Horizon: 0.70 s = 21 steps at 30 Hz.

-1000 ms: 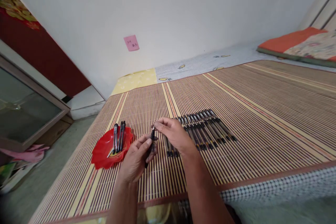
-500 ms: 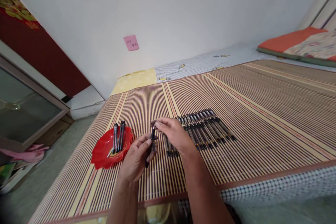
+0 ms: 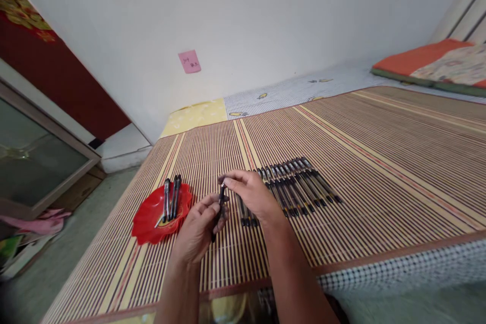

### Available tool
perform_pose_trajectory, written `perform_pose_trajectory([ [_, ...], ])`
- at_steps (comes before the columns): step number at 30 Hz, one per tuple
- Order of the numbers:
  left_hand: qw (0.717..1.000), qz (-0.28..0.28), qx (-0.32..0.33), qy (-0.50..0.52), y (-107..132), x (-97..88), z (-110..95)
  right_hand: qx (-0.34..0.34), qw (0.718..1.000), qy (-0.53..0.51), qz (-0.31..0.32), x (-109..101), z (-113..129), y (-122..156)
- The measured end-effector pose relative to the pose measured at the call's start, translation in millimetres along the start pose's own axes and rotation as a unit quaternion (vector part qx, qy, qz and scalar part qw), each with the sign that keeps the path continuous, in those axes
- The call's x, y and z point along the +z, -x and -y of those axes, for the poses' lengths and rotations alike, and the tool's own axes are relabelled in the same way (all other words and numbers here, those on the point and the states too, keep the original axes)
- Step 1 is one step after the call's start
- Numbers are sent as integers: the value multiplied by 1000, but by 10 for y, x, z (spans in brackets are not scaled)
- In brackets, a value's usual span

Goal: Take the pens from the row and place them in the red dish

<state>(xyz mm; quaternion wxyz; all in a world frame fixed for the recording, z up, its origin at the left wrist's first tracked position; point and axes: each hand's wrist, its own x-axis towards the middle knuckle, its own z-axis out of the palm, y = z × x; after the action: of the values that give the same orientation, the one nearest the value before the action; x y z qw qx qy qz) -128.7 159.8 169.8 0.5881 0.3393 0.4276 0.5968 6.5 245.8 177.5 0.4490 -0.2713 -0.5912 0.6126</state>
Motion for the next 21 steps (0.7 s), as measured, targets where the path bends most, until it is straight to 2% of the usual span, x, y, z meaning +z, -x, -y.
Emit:
perform_pose_trajectory([
  [7,1000,-2,-5,-3,10,3,-1,16,1000,-13,-20,18,-3,-1],
  [13,1000,-12,-4,7,-3,14,-7,0,1000,-5,4,3,9,-3],
  [21,1000,14,-4,-6,-1,-21,29,35,999,-15,-12,24,0,3],
])
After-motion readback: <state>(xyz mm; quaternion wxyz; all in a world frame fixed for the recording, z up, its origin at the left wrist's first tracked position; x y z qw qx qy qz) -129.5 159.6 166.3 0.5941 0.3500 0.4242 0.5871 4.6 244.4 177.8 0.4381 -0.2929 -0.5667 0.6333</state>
